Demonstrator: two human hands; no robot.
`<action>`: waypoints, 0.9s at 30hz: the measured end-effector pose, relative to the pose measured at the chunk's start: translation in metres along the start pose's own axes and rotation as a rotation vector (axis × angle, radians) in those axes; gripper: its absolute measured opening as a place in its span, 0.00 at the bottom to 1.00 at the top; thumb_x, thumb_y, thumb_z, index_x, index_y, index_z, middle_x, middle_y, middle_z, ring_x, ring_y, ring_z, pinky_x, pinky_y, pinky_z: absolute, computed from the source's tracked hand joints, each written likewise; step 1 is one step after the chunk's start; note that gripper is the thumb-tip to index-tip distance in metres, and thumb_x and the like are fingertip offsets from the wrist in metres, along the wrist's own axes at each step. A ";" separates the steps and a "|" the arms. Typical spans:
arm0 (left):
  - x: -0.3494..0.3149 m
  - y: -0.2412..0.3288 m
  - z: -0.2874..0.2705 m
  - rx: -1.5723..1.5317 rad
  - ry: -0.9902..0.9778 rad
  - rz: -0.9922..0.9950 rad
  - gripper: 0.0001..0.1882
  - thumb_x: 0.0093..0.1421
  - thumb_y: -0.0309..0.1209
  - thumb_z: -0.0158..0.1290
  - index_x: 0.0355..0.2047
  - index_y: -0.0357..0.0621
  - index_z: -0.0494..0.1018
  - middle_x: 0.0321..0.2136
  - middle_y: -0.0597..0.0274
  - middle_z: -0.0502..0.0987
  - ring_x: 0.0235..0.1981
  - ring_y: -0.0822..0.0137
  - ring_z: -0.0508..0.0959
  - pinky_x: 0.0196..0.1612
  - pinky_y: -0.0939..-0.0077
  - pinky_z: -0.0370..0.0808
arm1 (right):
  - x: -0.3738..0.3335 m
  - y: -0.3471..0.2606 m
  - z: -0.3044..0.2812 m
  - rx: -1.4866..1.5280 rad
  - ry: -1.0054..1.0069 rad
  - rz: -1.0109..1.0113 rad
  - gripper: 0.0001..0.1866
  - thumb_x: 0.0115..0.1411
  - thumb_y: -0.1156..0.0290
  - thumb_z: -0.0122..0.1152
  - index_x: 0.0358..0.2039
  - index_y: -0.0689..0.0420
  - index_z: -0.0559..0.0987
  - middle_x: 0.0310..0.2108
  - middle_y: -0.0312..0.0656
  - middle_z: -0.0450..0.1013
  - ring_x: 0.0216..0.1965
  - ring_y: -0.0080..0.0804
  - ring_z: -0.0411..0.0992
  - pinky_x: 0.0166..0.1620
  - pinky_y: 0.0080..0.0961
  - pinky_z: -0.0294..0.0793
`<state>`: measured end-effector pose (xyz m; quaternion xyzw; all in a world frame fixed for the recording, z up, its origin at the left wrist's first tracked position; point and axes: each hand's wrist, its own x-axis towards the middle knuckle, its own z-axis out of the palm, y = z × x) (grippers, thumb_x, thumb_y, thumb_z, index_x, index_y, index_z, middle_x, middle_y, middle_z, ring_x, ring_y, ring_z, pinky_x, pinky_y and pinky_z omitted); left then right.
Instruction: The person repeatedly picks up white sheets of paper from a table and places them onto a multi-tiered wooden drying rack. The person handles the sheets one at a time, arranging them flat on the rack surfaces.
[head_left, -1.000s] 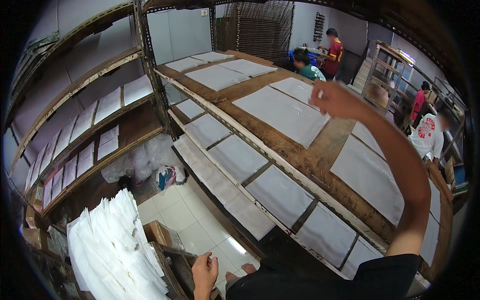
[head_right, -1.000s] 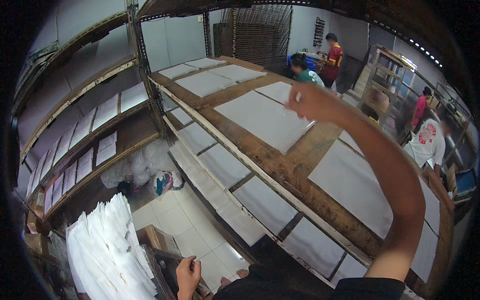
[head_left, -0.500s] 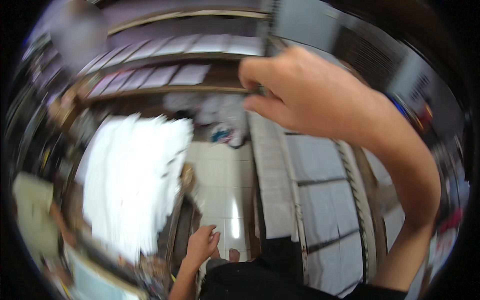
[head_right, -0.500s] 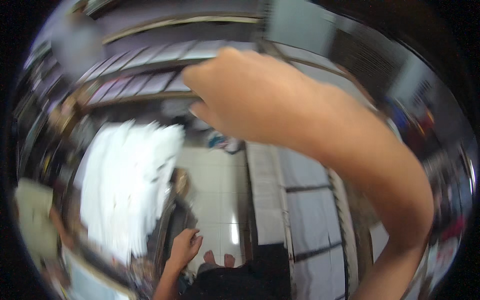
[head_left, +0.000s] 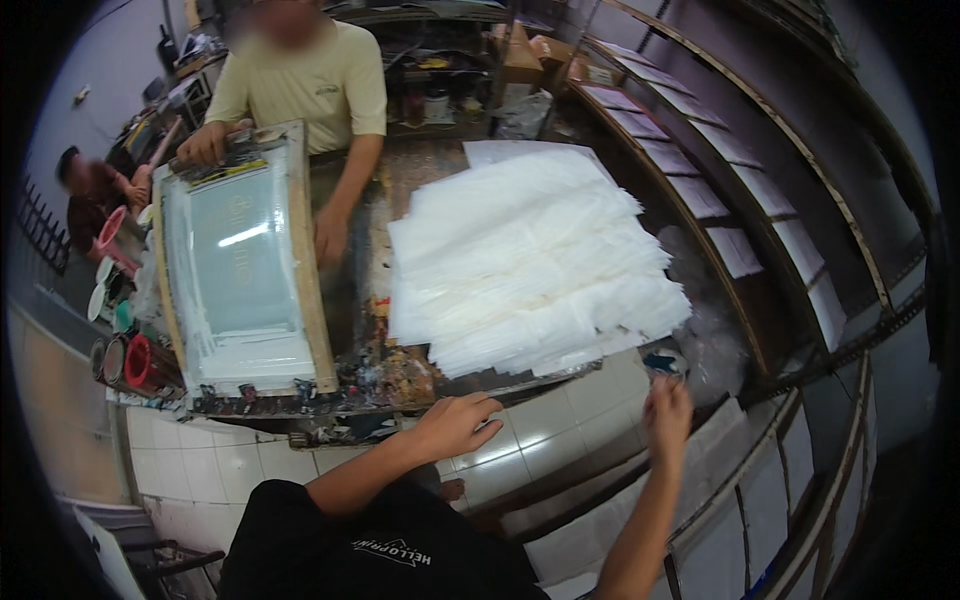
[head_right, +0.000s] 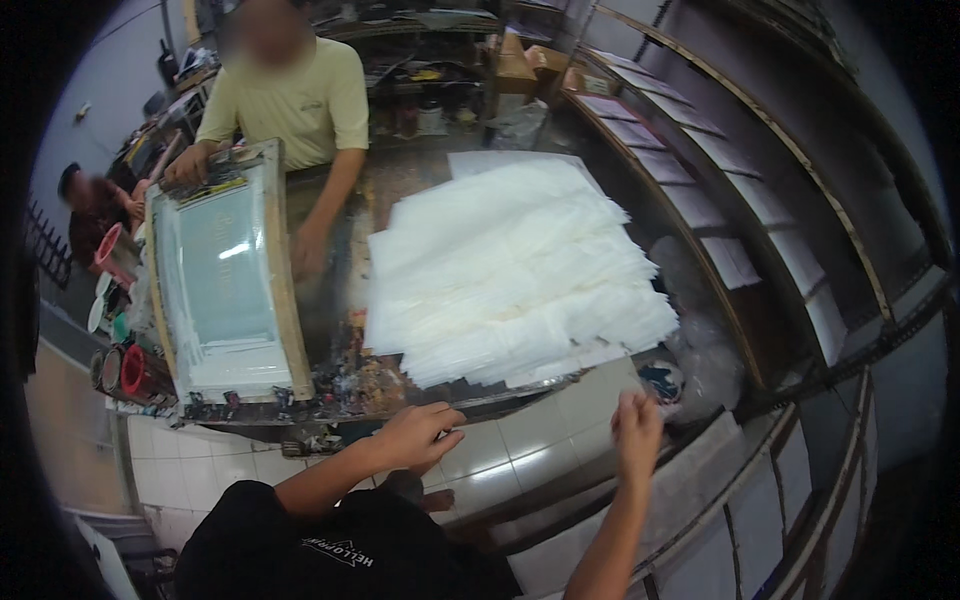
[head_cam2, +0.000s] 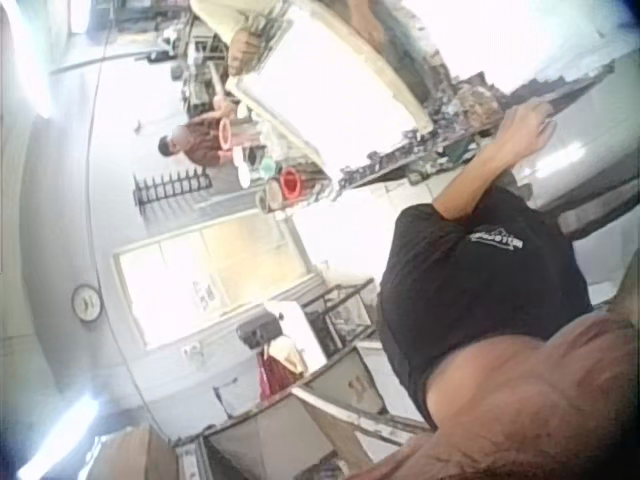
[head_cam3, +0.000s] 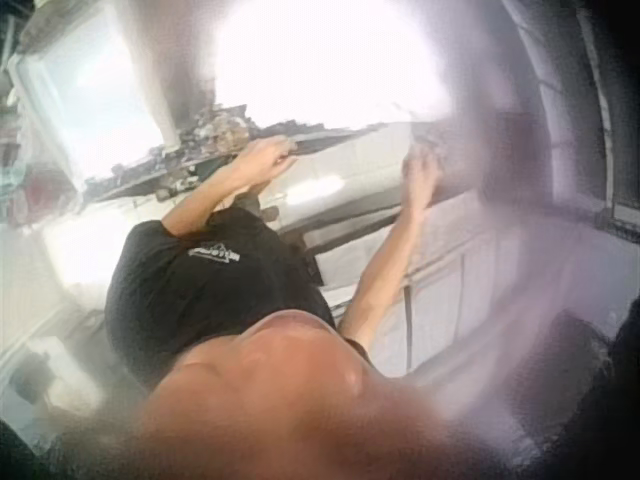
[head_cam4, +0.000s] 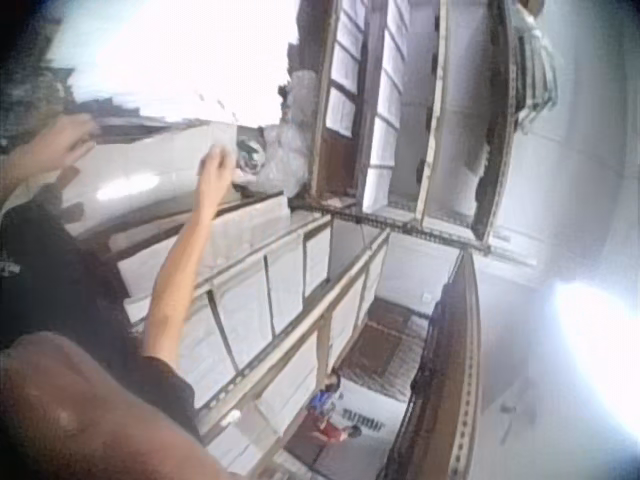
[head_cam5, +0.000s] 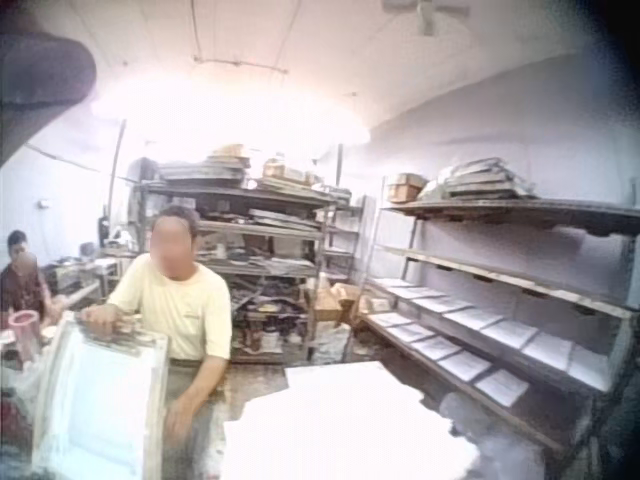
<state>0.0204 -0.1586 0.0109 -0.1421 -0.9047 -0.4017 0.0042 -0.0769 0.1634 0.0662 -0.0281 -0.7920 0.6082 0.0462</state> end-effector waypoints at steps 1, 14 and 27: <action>0.001 -0.001 -0.006 0.013 0.019 -0.013 0.14 0.62 0.38 0.54 0.42 0.41 0.76 0.34 0.53 0.78 0.33 0.53 0.80 0.35 0.61 0.77 | -0.012 0.073 -0.003 -0.033 0.015 0.135 0.14 0.68 0.60 0.53 0.26 0.49 0.69 0.17 0.26 0.63 0.17 0.13 0.60 0.19 0.15 0.57; 0.095 -0.007 -0.026 -0.039 -0.034 0.061 0.14 0.63 0.37 0.52 0.41 0.39 0.75 0.36 0.50 0.77 0.36 0.49 0.79 0.39 0.59 0.76 | -0.331 0.379 0.040 -0.205 -0.026 0.851 0.15 0.63 0.62 0.53 0.32 0.64 0.77 0.25 0.47 0.74 0.26 0.37 0.72 0.35 0.32 0.73; 0.150 -0.028 -0.038 -0.188 0.023 0.153 0.13 0.60 0.29 0.57 0.44 0.37 0.75 0.36 0.51 0.76 0.32 0.58 0.81 0.35 0.67 0.79 | -0.347 0.337 0.061 -0.243 0.225 0.923 0.20 0.60 0.58 0.57 0.32 0.67 0.81 0.24 0.46 0.78 0.27 0.38 0.77 0.35 0.35 0.74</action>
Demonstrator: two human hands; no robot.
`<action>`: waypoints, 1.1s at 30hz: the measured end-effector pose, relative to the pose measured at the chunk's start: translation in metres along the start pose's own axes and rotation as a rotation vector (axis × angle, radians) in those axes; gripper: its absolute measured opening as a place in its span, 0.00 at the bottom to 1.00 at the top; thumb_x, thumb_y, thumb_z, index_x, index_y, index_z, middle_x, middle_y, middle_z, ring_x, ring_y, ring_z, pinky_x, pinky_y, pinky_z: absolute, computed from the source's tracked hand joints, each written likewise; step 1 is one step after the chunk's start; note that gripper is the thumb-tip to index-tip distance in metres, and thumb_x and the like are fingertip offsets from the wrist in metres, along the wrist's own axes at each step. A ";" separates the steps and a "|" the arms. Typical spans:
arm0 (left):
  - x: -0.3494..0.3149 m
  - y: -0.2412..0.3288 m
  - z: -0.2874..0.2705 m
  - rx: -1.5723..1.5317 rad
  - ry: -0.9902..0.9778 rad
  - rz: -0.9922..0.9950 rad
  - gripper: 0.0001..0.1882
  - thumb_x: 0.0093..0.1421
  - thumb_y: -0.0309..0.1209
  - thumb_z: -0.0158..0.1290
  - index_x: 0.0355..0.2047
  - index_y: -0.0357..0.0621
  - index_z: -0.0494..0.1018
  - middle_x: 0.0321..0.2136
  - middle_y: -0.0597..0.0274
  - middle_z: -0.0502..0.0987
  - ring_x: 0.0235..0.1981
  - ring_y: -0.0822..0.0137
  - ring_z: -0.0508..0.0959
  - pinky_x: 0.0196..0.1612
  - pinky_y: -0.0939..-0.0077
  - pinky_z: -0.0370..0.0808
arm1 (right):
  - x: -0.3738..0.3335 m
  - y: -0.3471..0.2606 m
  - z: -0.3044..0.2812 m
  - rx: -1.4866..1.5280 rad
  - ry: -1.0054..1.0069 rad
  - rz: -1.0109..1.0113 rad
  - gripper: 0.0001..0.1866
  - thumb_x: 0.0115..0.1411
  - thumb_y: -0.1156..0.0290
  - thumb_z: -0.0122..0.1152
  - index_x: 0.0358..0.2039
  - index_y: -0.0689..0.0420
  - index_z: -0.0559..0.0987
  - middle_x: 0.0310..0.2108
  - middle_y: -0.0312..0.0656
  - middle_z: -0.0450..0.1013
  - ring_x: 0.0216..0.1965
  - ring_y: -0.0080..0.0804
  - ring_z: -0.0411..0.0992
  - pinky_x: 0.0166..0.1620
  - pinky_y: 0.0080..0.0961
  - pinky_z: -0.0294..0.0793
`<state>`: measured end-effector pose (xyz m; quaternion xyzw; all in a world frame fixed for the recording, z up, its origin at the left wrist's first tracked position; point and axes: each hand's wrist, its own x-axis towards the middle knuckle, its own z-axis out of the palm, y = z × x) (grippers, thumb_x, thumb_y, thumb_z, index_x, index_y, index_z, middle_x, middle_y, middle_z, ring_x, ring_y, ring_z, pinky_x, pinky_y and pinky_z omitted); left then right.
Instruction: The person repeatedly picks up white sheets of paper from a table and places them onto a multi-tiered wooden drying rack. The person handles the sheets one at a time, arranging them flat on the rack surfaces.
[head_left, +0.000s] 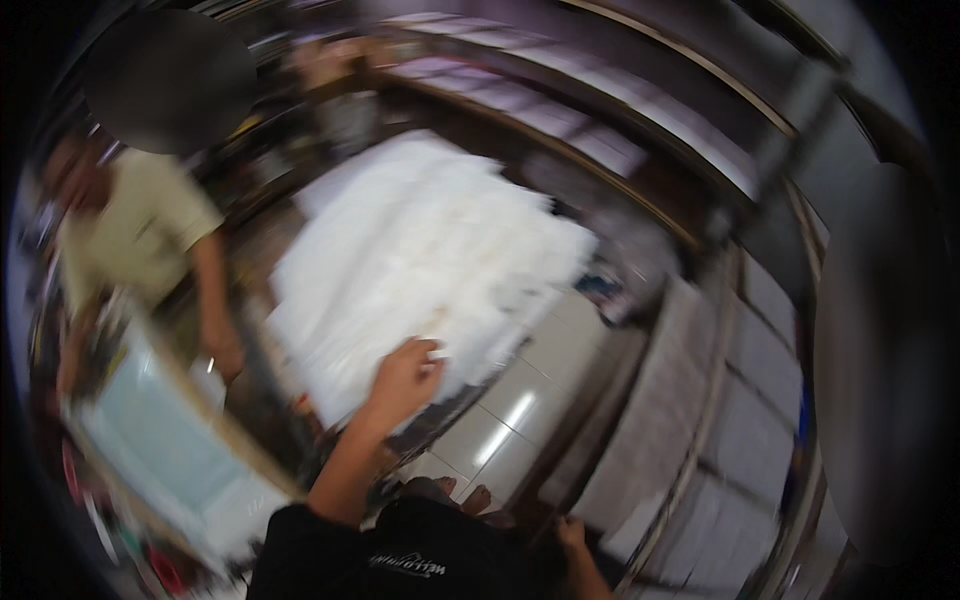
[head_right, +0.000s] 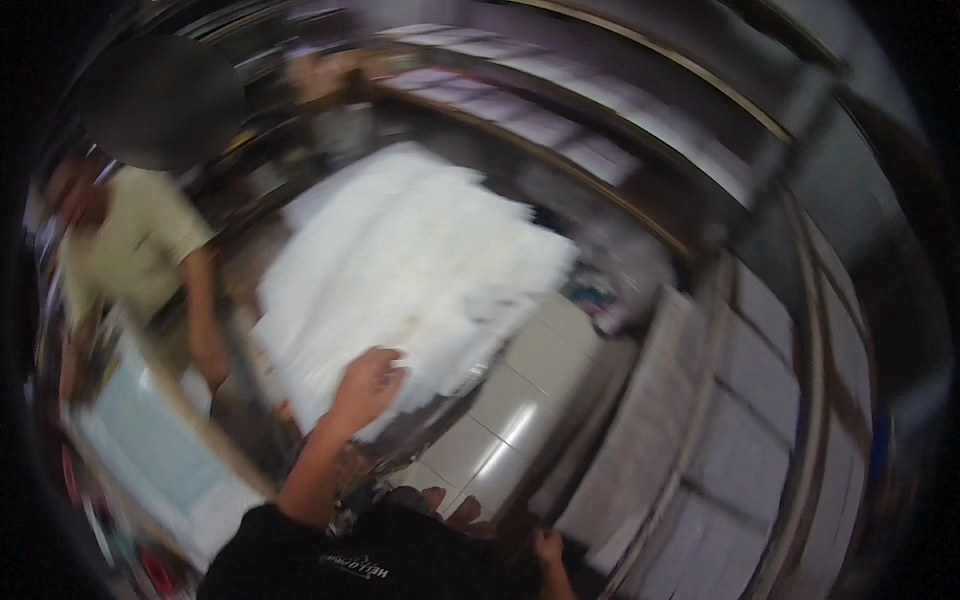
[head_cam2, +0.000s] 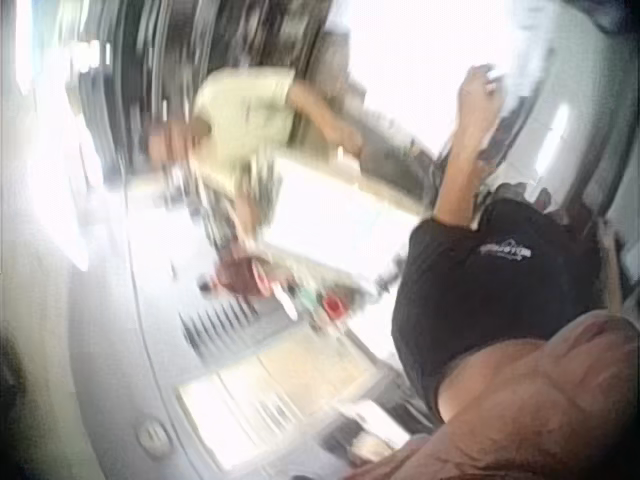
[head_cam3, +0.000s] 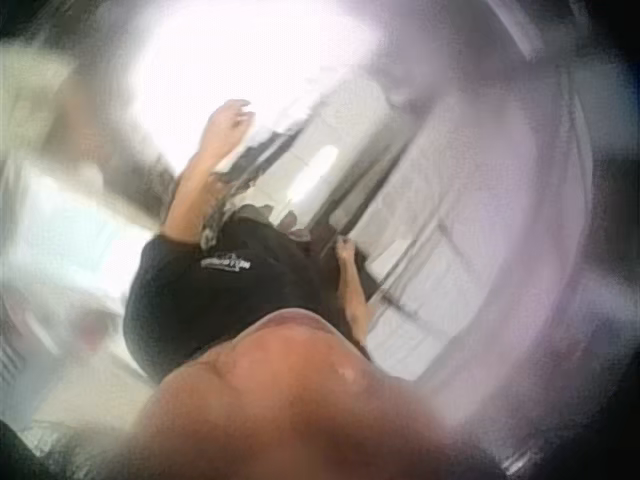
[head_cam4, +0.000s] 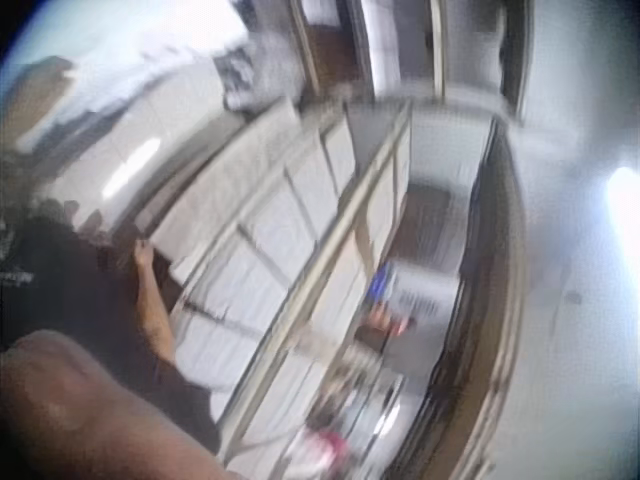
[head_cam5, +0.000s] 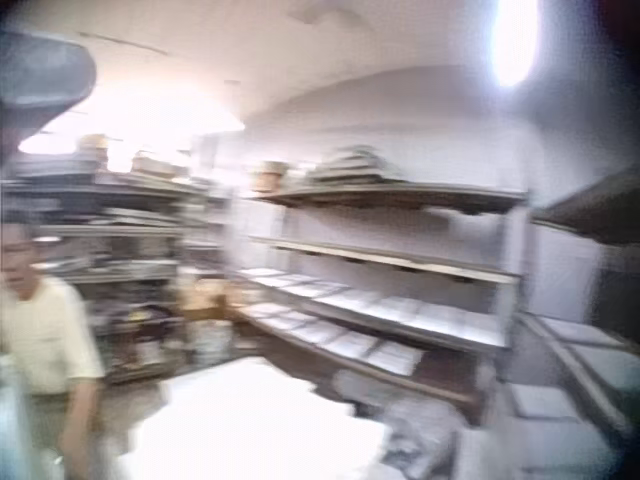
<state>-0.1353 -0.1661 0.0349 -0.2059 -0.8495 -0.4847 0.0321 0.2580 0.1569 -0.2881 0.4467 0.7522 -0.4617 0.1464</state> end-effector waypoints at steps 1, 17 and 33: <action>0.004 -0.004 0.005 -0.022 -0.001 0.054 0.13 0.59 0.26 0.57 0.44 0.36 0.75 0.36 0.51 0.76 0.32 0.58 0.81 0.34 0.68 0.79 | -0.009 -0.005 0.012 -0.060 0.101 0.048 0.19 0.59 0.58 0.58 0.36 0.63 0.82 0.32 0.50 0.80 0.36 0.43 0.79 0.41 0.36 0.75; 0.010 -0.013 0.039 -0.007 -0.123 0.208 0.11 0.62 0.25 0.52 0.43 0.29 0.74 0.28 0.60 0.73 0.26 0.71 0.67 0.31 0.76 0.67 | -0.083 0.002 0.071 -0.027 0.089 0.316 0.18 0.60 0.58 0.57 0.43 0.57 0.79 0.46 0.53 0.76 0.50 0.51 0.74 0.50 0.40 0.73; -0.029 0.025 -0.001 0.056 -0.025 0.088 0.12 0.57 0.27 0.58 0.41 0.37 0.76 0.30 0.52 0.75 0.27 0.60 0.77 0.32 0.70 0.74 | -0.047 -0.018 0.048 0.359 -0.092 0.132 0.11 0.61 0.68 0.61 0.38 0.63 0.77 0.26 0.43 0.77 0.26 0.28 0.75 0.32 0.27 0.76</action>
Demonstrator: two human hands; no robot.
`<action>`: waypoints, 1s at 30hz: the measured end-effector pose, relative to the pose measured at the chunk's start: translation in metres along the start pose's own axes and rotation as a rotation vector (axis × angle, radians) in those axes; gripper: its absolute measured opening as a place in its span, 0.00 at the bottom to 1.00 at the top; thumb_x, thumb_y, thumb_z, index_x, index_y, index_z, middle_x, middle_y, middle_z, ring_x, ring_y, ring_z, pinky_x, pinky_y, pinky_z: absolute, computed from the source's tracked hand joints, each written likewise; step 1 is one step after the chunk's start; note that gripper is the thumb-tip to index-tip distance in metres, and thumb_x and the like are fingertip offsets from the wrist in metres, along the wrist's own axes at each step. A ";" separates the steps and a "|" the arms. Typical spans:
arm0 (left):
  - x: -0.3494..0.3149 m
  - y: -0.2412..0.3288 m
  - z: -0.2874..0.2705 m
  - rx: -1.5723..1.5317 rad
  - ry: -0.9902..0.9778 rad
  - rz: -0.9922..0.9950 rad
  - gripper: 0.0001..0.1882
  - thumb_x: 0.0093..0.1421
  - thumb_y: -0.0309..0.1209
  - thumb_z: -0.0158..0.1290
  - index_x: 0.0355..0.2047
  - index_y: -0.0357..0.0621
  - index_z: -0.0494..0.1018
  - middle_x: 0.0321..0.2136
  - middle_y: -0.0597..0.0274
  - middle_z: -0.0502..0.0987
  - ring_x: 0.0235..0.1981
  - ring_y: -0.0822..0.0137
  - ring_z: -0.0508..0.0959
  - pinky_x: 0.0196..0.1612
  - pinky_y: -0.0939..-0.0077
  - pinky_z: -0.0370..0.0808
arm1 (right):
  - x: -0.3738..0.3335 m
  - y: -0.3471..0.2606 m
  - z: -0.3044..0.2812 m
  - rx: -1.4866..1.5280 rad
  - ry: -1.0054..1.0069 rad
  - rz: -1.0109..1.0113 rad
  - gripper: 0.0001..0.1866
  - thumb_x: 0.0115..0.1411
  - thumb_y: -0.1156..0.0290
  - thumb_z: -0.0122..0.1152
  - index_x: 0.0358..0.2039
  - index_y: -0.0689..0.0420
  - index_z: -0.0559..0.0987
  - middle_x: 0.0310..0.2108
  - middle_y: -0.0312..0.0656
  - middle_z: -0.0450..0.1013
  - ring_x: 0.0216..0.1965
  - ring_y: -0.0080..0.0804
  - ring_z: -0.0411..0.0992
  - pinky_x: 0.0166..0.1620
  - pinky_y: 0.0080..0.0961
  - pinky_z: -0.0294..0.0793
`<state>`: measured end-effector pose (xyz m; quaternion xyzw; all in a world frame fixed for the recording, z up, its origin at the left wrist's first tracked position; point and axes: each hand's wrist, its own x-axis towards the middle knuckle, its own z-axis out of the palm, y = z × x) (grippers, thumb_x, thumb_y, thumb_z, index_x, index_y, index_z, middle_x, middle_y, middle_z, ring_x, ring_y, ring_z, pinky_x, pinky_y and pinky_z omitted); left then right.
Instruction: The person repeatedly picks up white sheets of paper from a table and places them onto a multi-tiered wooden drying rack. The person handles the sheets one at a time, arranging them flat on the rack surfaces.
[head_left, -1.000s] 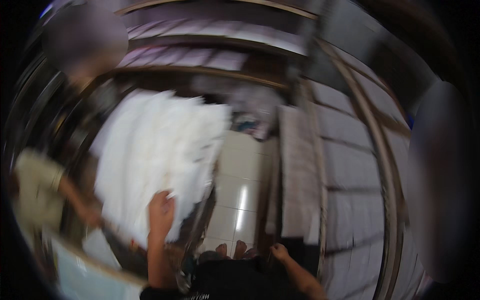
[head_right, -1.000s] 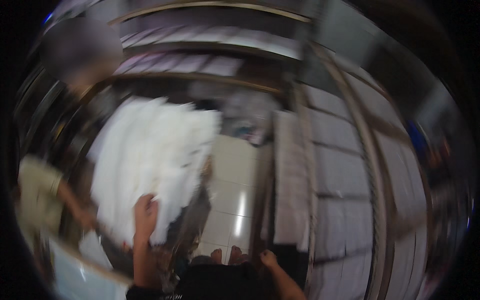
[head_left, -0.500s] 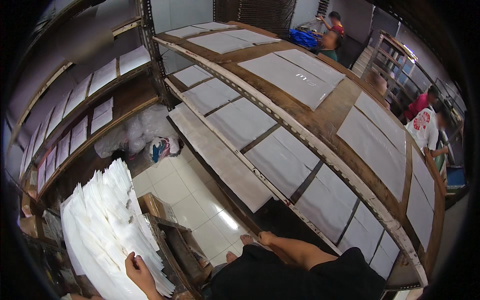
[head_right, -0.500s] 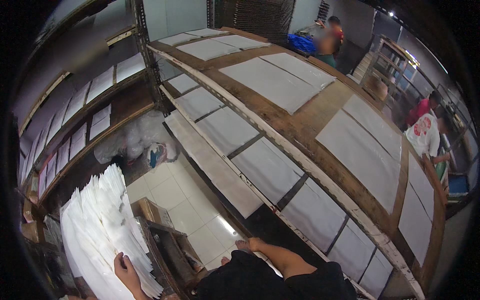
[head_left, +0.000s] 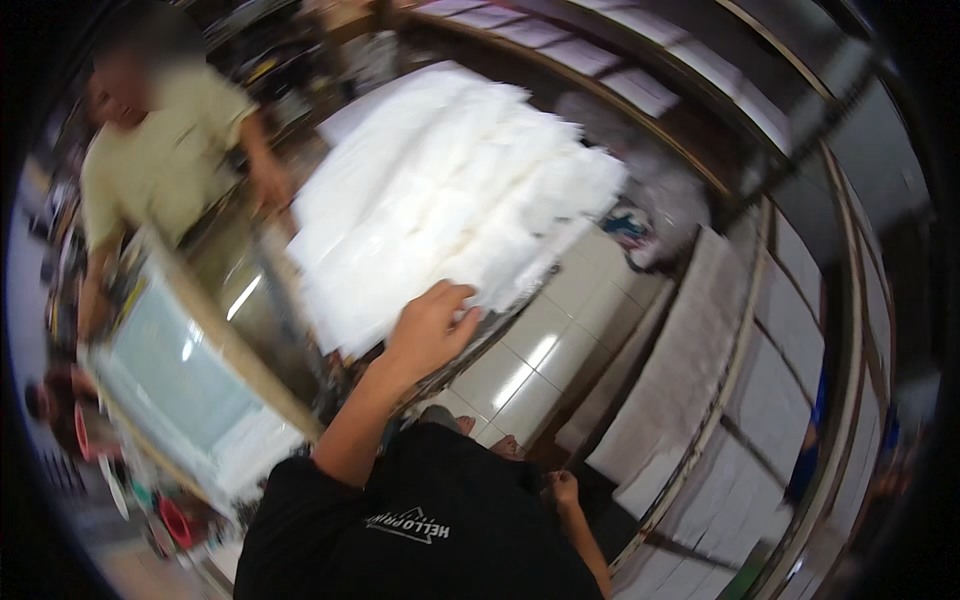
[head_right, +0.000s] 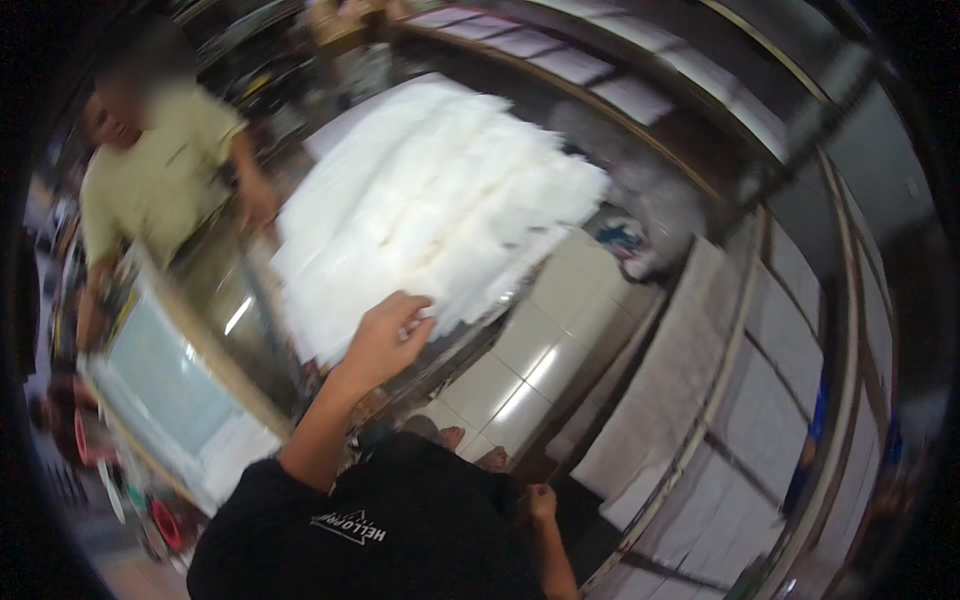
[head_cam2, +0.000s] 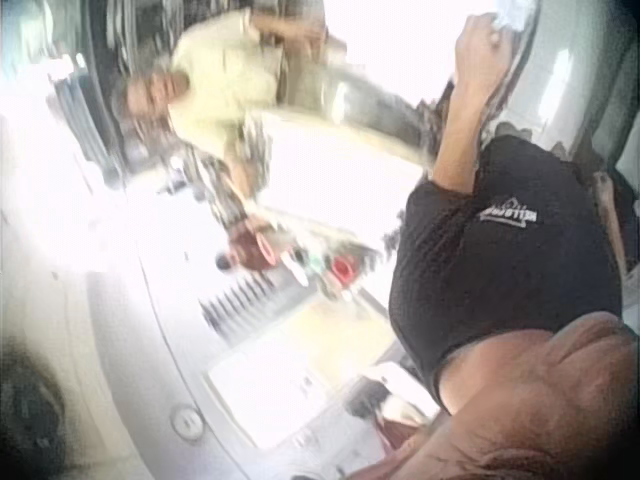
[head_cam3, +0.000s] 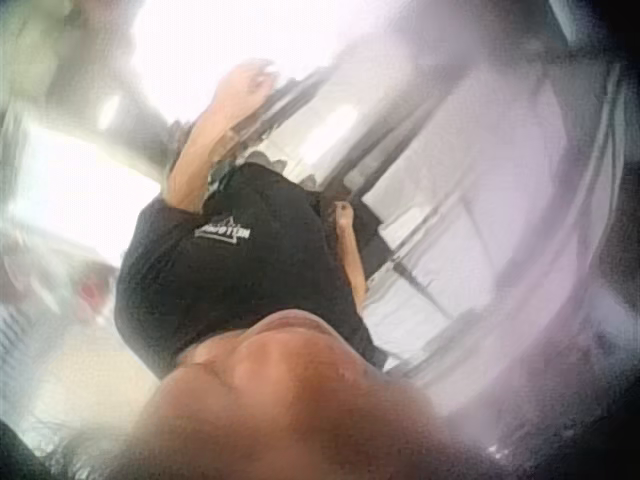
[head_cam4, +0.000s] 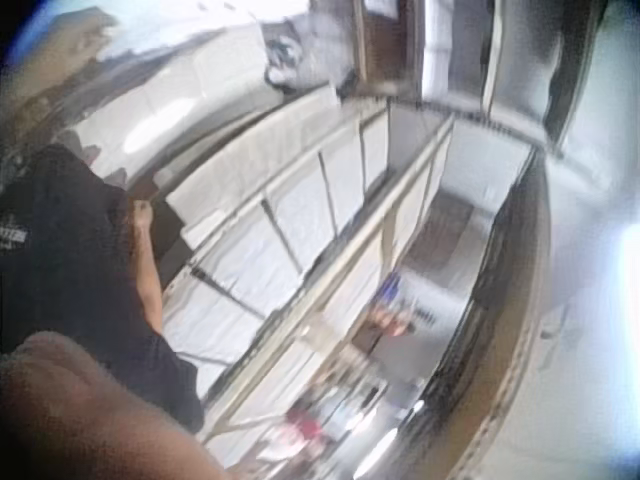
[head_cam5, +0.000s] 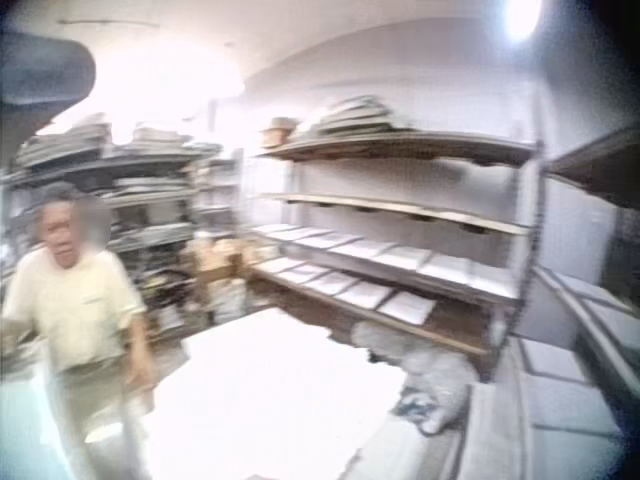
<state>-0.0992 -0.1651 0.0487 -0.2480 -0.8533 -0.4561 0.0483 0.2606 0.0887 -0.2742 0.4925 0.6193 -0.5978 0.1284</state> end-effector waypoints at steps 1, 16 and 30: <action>-0.006 0.002 -0.002 0.036 0.034 -0.008 0.12 0.58 0.28 0.58 0.41 0.38 0.76 0.30 0.53 0.75 0.27 0.60 0.77 0.32 0.69 0.74 | 0.017 0.030 -0.006 -0.066 0.020 0.023 0.11 0.61 0.69 0.61 0.39 0.64 0.76 0.27 0.44 0.76 0.27 0.31 0.76 0.33 0.28 0.76; 0.015 -0.107 0.000 0.598 -0.058 -0.273 0.23 0.58 0.40 0.57 0.50 0.40 0.72 0.40 0.45 0.77 0.44 0.49 0.77 0.49 0.57 0.74 | 0.020 0.017 -0.028 -0.268 0.100 -0.032 0.16 0.60 0.62 0.60 0.35 0.65 0.79 0.27 0.43 0.77 0.29 0.32 0.75 0.35 0.31 0.75; 0.036 -0.146 -0.008 0.725 -0.186 -0.017 0.12 0.59 0.36 0.52 0.36 0.39 0.75 0.29 0.37 0.78 0.32 0.38 0.77 0.39 0.48 0.74 | 0.017 -0.071 0.032 -0.074 0.245 -0.361 0.15 0.58 0.58 0.61 0.36 0.57 0.81 0.34 0.49 0.79 0.40 0.40 0.78 0.44 0.35 0.76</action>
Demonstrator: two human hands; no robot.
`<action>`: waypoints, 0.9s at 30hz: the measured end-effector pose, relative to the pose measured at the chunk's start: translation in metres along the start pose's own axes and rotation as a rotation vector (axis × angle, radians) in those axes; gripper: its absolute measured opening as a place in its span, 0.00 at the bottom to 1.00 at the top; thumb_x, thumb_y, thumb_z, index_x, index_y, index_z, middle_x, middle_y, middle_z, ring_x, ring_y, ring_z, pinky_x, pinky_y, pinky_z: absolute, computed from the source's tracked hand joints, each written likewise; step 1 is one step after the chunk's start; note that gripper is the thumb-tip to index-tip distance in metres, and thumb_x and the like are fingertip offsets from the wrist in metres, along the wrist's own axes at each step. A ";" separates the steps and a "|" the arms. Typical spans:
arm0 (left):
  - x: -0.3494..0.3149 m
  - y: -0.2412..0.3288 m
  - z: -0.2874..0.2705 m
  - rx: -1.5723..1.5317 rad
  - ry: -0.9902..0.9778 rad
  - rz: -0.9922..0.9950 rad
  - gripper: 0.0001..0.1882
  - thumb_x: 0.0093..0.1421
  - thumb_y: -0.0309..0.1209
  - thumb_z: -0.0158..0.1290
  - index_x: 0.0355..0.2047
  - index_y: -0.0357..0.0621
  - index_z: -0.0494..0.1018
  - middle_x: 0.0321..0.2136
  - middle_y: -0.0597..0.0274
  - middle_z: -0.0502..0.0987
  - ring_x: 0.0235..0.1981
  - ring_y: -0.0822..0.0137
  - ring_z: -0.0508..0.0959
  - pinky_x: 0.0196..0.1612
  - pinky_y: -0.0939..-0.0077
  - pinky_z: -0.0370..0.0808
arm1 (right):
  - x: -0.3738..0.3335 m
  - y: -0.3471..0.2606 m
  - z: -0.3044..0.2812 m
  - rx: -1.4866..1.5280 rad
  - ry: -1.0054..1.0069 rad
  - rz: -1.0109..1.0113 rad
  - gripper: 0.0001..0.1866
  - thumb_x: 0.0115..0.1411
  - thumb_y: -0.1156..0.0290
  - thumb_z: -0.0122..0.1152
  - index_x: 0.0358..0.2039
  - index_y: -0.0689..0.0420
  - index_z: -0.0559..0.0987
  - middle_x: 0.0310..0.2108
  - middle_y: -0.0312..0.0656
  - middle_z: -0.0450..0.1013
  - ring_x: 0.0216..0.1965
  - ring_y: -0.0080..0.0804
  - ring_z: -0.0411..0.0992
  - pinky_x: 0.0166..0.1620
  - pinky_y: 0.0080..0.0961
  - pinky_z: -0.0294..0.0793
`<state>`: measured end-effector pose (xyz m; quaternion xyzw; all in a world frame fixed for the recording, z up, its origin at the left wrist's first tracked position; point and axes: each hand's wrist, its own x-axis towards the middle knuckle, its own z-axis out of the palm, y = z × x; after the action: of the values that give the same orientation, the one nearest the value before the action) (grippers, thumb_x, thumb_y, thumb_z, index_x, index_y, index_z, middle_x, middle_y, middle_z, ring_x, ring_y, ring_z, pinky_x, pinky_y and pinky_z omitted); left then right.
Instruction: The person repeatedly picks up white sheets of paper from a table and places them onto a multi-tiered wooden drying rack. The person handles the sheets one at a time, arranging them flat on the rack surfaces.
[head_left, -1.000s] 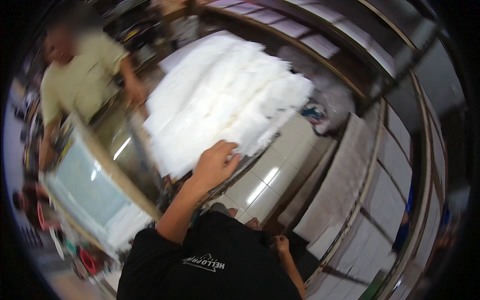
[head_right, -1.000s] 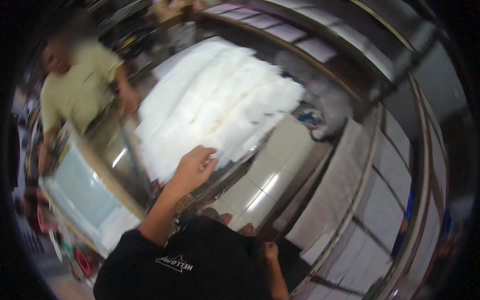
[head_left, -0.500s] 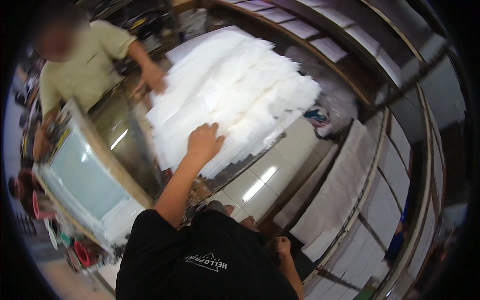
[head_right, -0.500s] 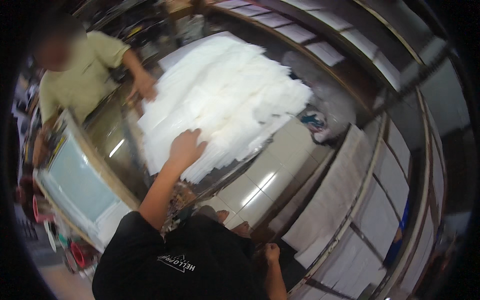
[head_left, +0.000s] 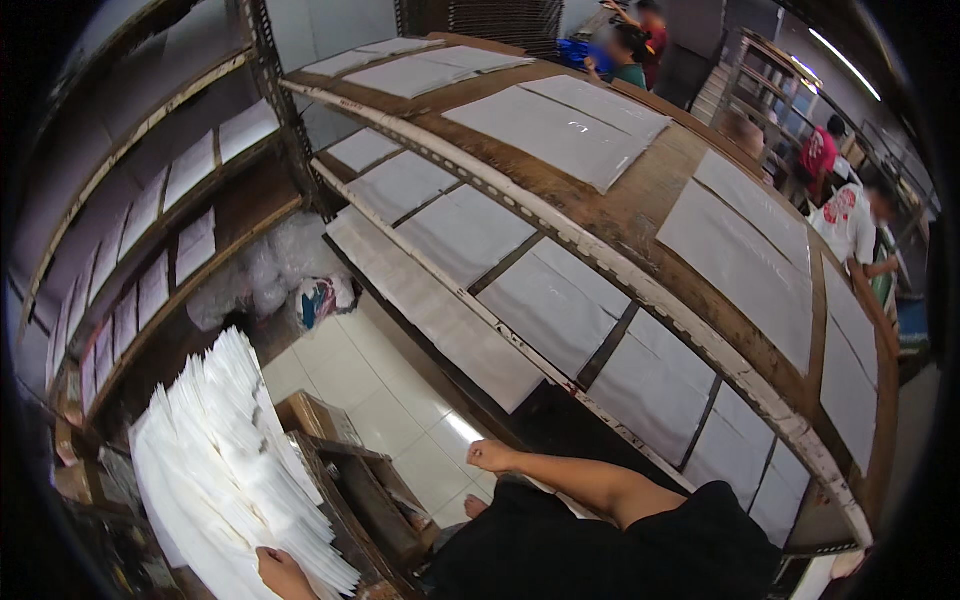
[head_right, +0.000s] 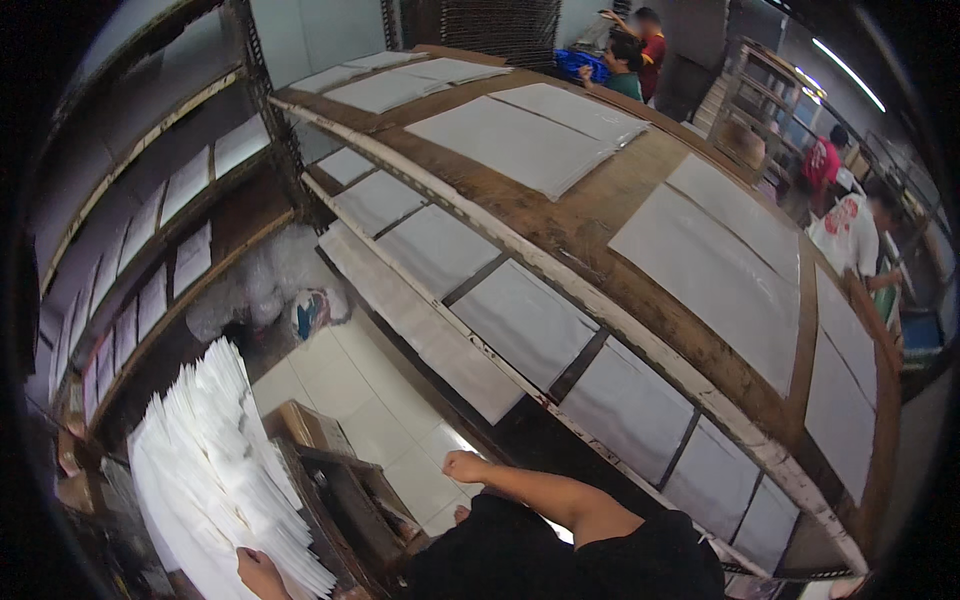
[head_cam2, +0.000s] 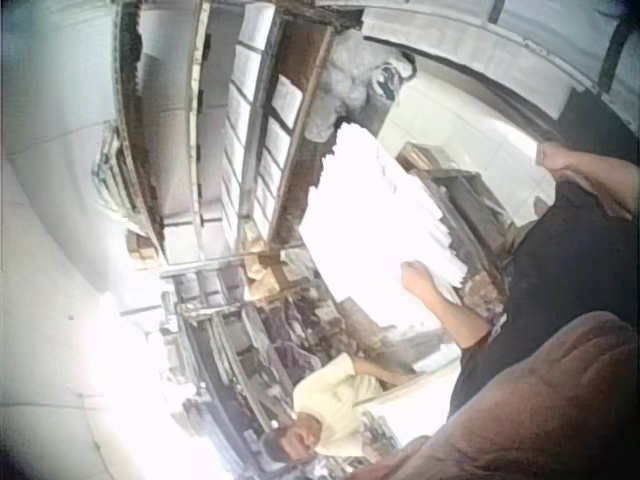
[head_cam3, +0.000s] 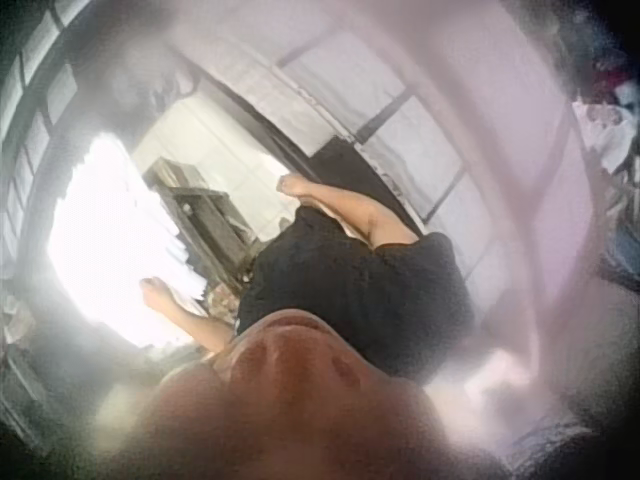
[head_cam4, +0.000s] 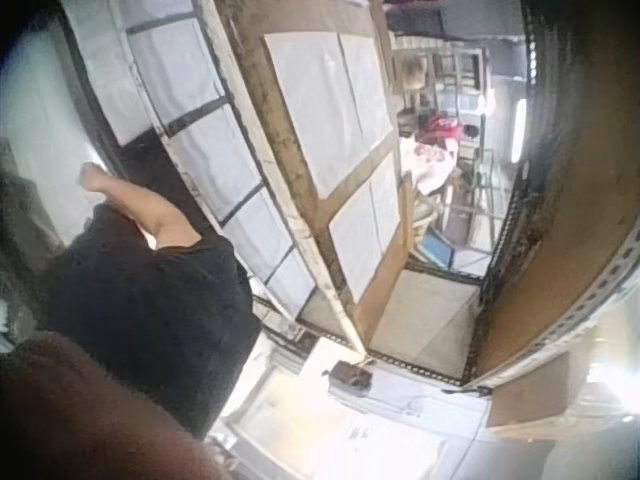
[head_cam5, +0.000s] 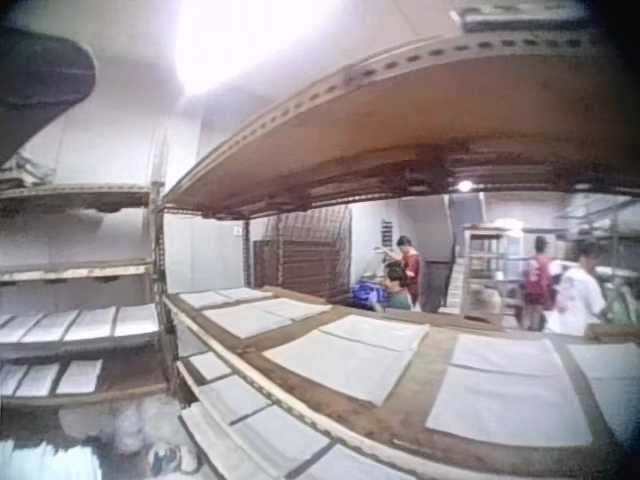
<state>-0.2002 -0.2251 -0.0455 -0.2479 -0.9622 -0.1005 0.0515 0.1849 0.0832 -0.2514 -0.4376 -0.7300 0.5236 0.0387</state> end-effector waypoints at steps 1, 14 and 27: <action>0.003 0.023 -0.013 -0.045 0.023 0.060 0.11 0.59 0.34 0.51 0.36 0.38 0.75 0.29 0.37 0.77 0.32 0.37 0.77 0.38 0.48 0.74 | 0.006 -0.017 -0.001 0.076 -0.046 -0.035 0.16 0.58 0.57 0.61 0.38 0.57 0.80 0.35 0.48 0.80 0.40 0.38 0.78 0.44 0.34 0.76; -0.062 0.216 -0.065 -0.591 -0.035 0.735 0.07 0.55 0.23 0.54 0.36 0.38 0.72 0.27 0.46 0.75 0.30 0.42 0.77 0.34 0.55 0.73 | -0.063 -0.294 -0.054 0.019 -0.269 -0.823 0.25 0.70 0.50 0.45 0.54 0.60 0.70 0.41 0.52 0.75 0.44 0.48 0.73 0.46 0.39 0.71; -0.110 0.280 -0.083 -1.046 -0.570 0.916 0.08 0.56 0.24 0.57 0.37 0.37 0.77 0.30 0.51 0.75 0.33 0.57 0.77 0.41 0.67 0.73 | -0.040 -0.280 -0.103 0.142 -0.074 -0.425 0.10 0.63 0.64 0.57 0.36 0.59 0.77 0.25 0.40 0.77 0.27 0.24 0.76 0.34 0.26 0.75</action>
<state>0.0360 -0.0547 0.0658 -0.6320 -0.5655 -0.4451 -0.2876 0.0953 0.1119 0.0342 -0.2507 -0.7679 0.5695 0.1522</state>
